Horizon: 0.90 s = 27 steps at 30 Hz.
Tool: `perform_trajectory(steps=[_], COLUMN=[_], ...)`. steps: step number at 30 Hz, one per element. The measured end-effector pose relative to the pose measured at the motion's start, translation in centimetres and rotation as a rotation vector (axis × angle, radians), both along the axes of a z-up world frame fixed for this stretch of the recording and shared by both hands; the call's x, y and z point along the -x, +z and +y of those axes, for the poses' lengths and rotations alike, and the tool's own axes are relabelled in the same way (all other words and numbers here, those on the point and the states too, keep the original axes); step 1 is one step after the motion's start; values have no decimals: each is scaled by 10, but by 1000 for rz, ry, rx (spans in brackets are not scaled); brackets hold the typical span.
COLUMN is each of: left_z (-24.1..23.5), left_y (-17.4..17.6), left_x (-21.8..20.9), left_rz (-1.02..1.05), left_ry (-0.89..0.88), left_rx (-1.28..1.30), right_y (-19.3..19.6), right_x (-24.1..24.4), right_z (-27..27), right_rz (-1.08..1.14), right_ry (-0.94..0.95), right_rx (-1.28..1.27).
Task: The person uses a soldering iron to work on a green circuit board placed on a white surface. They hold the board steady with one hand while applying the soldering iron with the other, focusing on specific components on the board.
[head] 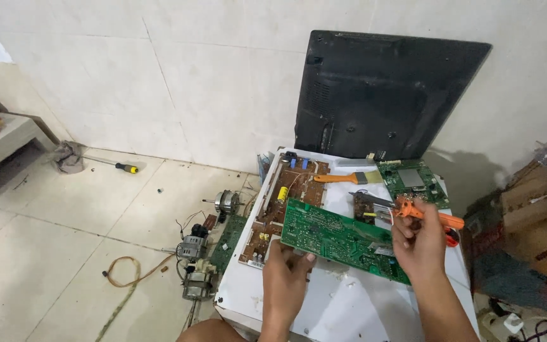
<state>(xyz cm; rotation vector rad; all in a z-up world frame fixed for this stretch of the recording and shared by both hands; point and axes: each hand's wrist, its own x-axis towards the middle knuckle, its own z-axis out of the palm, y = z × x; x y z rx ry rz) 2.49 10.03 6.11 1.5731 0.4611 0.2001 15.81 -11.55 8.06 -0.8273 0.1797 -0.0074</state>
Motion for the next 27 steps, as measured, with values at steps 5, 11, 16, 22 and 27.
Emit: perform_trajectory(steps=[5,11,16,22,27], left_z=[-3,-8,-11,-7,4], left_y=[10,25,4,18,-21], left_x=[2,1,0,5,-4], left_rz=[-9,-45,-61,-57,-192], left_ry=[149,156,159,64,7], left_rx=[286,273,79,-140,-614], right_y=[-8,3,6,7,6], right_x=[-4,2,6,7,6], right_z=[0,3,4,3,0], right_rz=[65,89,70,49,6], right_ry=[-32,-30,-48,-30,-29], right_rx=[-10,-5,14,13,12])
